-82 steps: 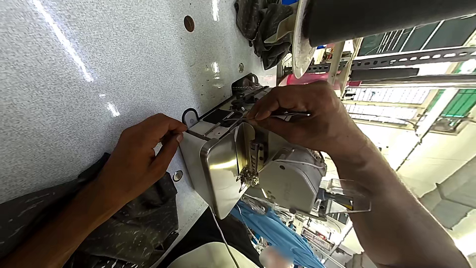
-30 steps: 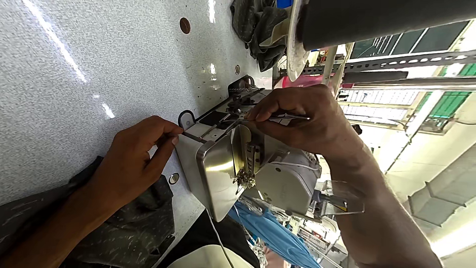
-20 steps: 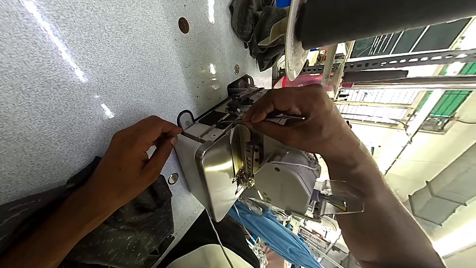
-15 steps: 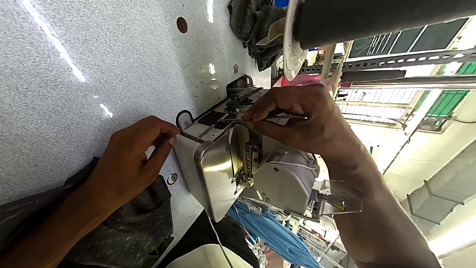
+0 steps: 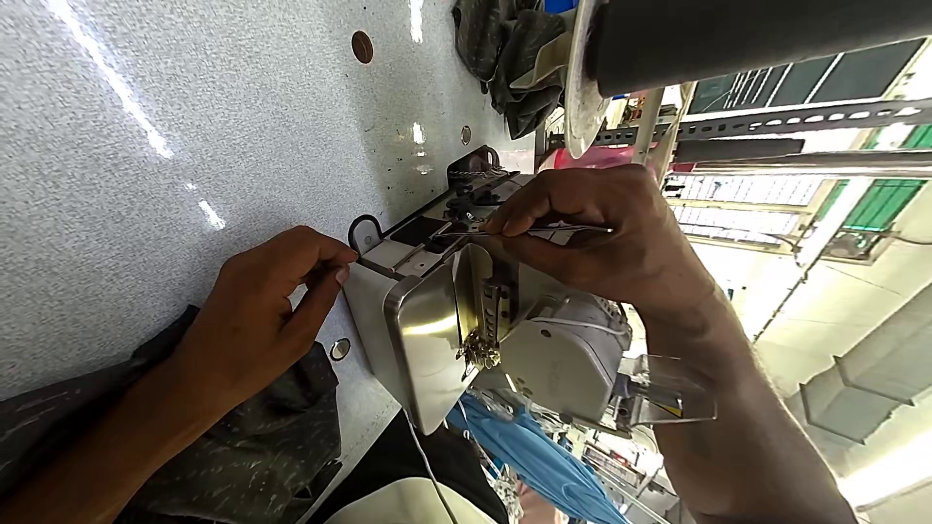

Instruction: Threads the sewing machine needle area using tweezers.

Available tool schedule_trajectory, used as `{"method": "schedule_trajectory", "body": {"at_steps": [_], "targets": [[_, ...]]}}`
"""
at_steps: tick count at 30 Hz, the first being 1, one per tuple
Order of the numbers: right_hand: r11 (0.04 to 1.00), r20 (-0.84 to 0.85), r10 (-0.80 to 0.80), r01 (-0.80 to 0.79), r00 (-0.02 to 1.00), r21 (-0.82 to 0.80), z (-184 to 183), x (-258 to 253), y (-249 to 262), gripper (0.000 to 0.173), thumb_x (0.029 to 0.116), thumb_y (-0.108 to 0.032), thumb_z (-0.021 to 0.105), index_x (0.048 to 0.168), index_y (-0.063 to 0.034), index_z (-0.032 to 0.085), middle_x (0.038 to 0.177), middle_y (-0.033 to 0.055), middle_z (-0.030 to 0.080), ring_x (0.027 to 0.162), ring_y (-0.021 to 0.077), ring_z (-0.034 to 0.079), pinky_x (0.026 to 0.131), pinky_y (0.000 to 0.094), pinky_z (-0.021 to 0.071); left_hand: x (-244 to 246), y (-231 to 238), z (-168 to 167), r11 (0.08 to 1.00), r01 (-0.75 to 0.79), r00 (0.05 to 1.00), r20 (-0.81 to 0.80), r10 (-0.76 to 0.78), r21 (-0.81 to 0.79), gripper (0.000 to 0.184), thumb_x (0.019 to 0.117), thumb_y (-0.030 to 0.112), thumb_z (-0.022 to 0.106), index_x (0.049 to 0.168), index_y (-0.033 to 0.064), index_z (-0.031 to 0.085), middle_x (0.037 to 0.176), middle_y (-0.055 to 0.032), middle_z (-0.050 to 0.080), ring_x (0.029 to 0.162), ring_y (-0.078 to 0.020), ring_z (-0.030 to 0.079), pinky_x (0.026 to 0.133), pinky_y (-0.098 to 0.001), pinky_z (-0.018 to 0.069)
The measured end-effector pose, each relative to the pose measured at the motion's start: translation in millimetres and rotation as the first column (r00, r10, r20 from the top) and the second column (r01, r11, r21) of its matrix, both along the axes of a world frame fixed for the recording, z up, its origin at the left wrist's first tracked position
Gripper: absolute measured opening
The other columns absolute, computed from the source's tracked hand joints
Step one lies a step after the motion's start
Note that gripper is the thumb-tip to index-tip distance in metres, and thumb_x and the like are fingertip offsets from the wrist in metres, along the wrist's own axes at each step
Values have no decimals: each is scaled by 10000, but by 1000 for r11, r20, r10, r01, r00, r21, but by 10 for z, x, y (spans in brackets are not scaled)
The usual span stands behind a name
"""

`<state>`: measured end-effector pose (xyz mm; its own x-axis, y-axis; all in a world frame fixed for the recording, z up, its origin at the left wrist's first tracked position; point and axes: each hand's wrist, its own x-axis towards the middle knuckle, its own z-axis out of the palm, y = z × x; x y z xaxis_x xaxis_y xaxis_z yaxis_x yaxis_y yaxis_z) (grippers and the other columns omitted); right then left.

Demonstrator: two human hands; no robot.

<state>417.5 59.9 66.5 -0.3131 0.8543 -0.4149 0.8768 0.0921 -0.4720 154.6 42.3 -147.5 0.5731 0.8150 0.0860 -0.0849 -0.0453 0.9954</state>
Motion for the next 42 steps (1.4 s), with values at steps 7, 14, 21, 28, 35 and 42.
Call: {"method": "schedule_trajectory", "body": {"at_steps": [7,14,21,28,35,42], "targets": [[1000,30,4,-3,1000,-8,-13,6,3,12,895,-75,702,905,-69,706,926,11,733,809,44,699,709,200,607,-2,3,1,1000,-2,1000,-9,2,11,179,995,208,573,1095,119,691,953,82,651,820,15,628,721,-156,564],[1000,53,18,-18,998,-13,-4,-29,13,30,894,-51,689,895,-67,714,913,6,740,806,36,704,721,190,604,-7,4,4,1000,6,1000,-16,-6,8,183,996,206,567,1096,116,691,948,81,653,808,12,626,708,-157,561],[1000,61,8,-6,998,-28,10,-101,-2,39,884,-19,705,880,-54,720,900,2,734,794,28,694,708,169,587,-7,4,9,1000,6,1000,-18,-5,2,183,992,199,569,1098,113,690,951,80,657,813,10,636,712,-162,571],[1000,-7,10,-10,1000,-11,-34,4,17,27,888,-54,697,912,-57,709,925,14,738,820,51,707,735,214,616,-3,7,8,1000,1,1000,-18,-1,13,185,994,201,568,1094,109,694,948,74,658,808,10,630,706,-158,563],[1000,34,-28,28,999,4,-17,-1,2,17,883,-91,706,900,-91,708,934,-3,744,842,37,705,723,196,597,-4,6,11,1000,3,1000,-16,-3,7,180,990,198,572,1092,113,694,946,77,654,810,9,632,711,-156,565],[999,0,-37,37,999,-3,-7,12,-5,25,875,-71,707,897,-84,703,938,4,738,866,60,712,756,219,613,-11,5,20,1000,3,1000,-29,-2,17,180,994,201,567,1090,118,694,941,80,647,797,20,618,699,-143,551]]}}
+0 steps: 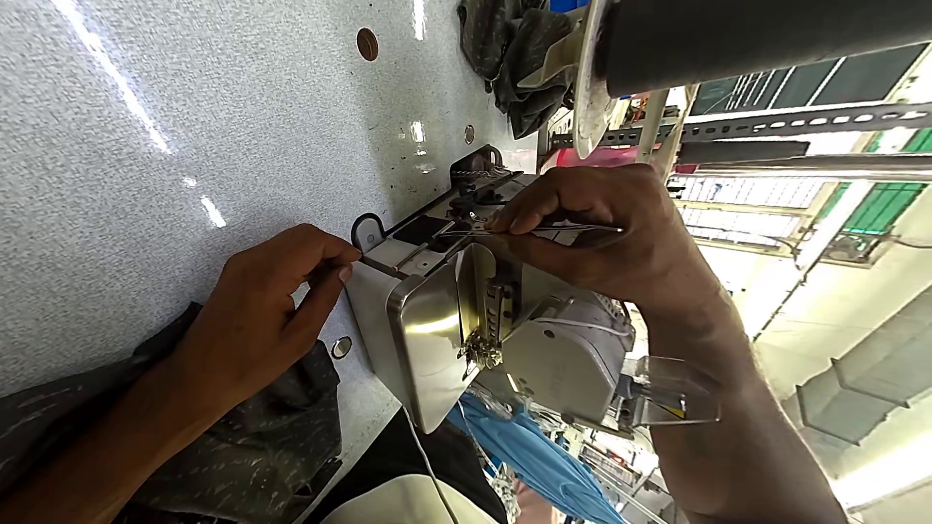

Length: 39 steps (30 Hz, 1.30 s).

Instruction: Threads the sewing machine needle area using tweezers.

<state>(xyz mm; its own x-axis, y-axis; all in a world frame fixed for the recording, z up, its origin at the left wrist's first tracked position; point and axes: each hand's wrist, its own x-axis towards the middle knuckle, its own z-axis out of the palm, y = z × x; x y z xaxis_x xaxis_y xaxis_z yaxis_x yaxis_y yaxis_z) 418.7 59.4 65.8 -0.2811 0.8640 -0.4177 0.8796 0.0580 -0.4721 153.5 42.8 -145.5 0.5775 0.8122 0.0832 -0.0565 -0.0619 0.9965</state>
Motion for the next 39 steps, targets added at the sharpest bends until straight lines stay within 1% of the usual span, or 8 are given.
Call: {"method": "schedule_trajectory", "body": {"at_steps": [5,12,17,20,23,29,33,39], "targets": [[1000,32,1,-1,999,-1,4,-9,4,27,879,-84,698,899,-98,707,930,-15,741,842,35,704,723,195,601,1,5,-14,1000,7,1000,26,-6,-14,183,996,201,568,1098,111,691,958,72,654,811,8,631,713,-161,569],[999,18,32,-32,999,-12,-4,-10,20,38,890,-58,677,889,-81,707,921,-2,735,809,28,694,693,180,592,-3,5,-4,1000,6,1000,13,-6,-8,184,998,206,568,1096,110,691,954,74,652,812,11,631,713,-155,566],[998,21,64,-64,998,-9,-13,-12,32,54,898,-56,664,891,-74,714,934,7,740,831,31,699,722,181,595,-9,-1,9,1000,10,1000,1,-10,-11,186,998,206,566,1104,119,692,960,79,649,816,12,630,718,-149,564],[998,22,68,-68,997,-7,-20,-15,32,61,899,-60,659,888,-78,716,927,4,740,822,29,692,710,179,583,-10,-1,6,1000,8,1000,-2,-8,-7,182,998,203,566,1100,119,691,960,78,649,812,12,629,715,-148,563],[997,-4,77,-77,997,-8,-34,-13,35,46,897,-50,671,890,-64,715,920,15,740,823,45,702,727,195,600,-12,-1,7,1000,10,1000,-10,-10,-5,182,1000,206,565,1101,123,692,957,79,651,812,12,629,714,-149,562],[997,-33,73,-74,997,-19,-50,-8,41,35,901,-44,680,899,-50,714,918,21,736,822,55,702,728,206,604,-9,0,7,1000,6,1000,-14,-6,3,181,1001,208,563,1094,127,696,945,83,646,804,17,620,705,-144,552],[1000,-2,22,-22,1000,-11,-15,-16,26,11,886,-88,709,896,-88,707,925,-4,739,850,56,709,737,218,609,0,3,-8,1000,5,1000,1,-5,-3,187,997,209,564,1096,118,694,952,78,654,807,10,629,712,-160,564],[1000,22,-1,1,1000,-3,-10,-6,13,20,873,-92,705,890,-101,702,932,-14,741,866,47,709,748,211,605,-6,0,8,1000,1,1000,-12,-1,-11,183,993,215,566,1091,129,695,944,88,648,803,20,625,704,-145,558]]}}
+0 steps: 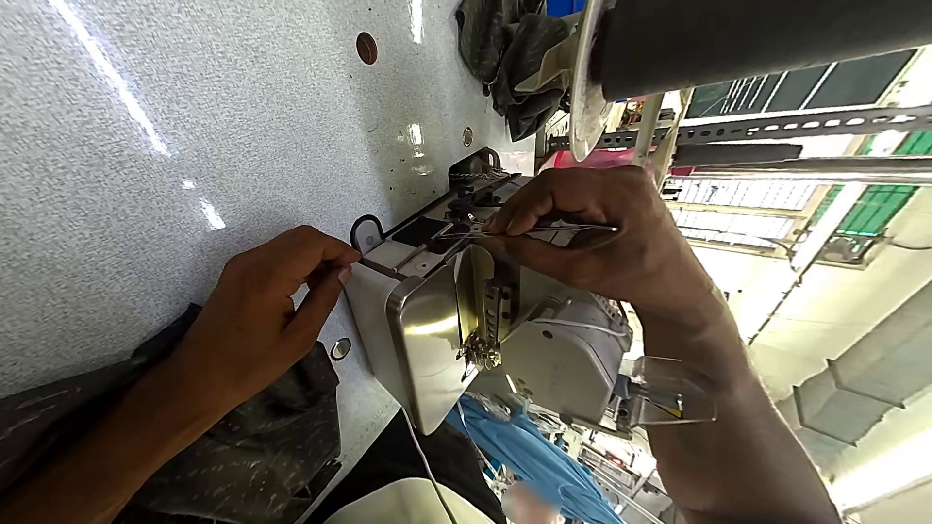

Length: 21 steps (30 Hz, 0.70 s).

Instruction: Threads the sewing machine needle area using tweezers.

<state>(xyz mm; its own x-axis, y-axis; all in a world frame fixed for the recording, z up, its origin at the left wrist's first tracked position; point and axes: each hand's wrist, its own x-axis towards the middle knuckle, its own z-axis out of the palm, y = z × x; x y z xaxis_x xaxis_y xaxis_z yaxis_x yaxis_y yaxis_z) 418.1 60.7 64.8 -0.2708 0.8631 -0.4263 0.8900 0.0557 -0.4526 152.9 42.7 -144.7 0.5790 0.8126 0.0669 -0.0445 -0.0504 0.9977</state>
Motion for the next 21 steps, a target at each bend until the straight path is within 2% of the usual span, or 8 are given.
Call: {"method": "schedule_trajectory", "body": {"at_steps": [11,21], "targets": [[998,11,58,-58,998,-22,-4,2,22,25,889,-77,688,889,-79,713,916,4,732,824,45,697,721,202,598,0,-3,-3,1000,3,1000,2,-3,11,187,1000,214,563,1104,122,690,947,85,646,797,21,621,696,-141,554],[993,-29,115,-116,993,-12,-32,-19,43,48,902,-59,674,890,-50,720,914,29,740,832,51,702,744,198,595,13,4,-14,1000,-4,1000,21,3,13,183,994,206,567,1091,114,692,945,78,652,804,15,630,706,-150,562]]}}
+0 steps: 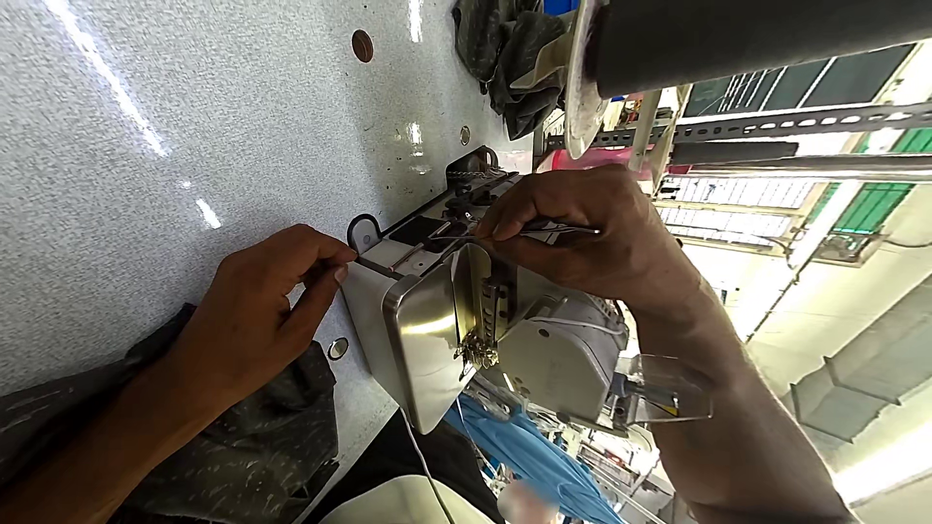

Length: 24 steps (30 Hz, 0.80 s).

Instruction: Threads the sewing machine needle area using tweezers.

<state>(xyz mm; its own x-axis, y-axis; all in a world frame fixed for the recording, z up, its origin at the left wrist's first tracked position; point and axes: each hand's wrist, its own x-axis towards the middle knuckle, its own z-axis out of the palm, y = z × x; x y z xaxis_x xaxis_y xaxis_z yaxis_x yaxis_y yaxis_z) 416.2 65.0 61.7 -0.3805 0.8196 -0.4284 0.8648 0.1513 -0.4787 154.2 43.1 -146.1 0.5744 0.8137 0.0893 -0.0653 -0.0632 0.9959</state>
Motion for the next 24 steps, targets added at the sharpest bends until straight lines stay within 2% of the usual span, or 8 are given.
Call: {"method": "schedule_trajectory", "body": {"at_steps": [5,10,16,24], "targets": [[1000,0,-22,22,1000,13,17,9,-6,30,900,-61,679,893,-53,708,914,23,733,822,53,699,729,209,598,0,2,-10,1000,1,1000,-2,-1,9,183,995,211,563,1087,121,693,935,81,647,795,15,622,691,-152,554],[998,8,-63,63,998,25,53,28,-24,14,888,-82,710,890,-73,700,925,14,735,864,70,711,762,231,611,-1,-1,-7,1000,-1,1000,3,1,3,183,994,205,564,1089,117,692,941,79,649,804,12,628,702,-153,561],[998,20,-57,56,998,10,32,27,-20,11,891,-80,703,897,-71,703,918,11,730,829,53,699,726,208,602,-1,-1,-11,1000,3,1000,5,-3,3,183,993,204,566,1094,116,690,938,78,650,799,14,628,701,-155,564],[1000,36,-29,29,999,2,28,16,-12,21,893,-84,698,899,-72,714,924,12,730,832,40,690,727,187,587,-3,-1,-4,1000,3,1000,-5,-3,-1,185,992,209,563,1090,121,693,943,78,652,807,11,630,705,-157,563]]}}
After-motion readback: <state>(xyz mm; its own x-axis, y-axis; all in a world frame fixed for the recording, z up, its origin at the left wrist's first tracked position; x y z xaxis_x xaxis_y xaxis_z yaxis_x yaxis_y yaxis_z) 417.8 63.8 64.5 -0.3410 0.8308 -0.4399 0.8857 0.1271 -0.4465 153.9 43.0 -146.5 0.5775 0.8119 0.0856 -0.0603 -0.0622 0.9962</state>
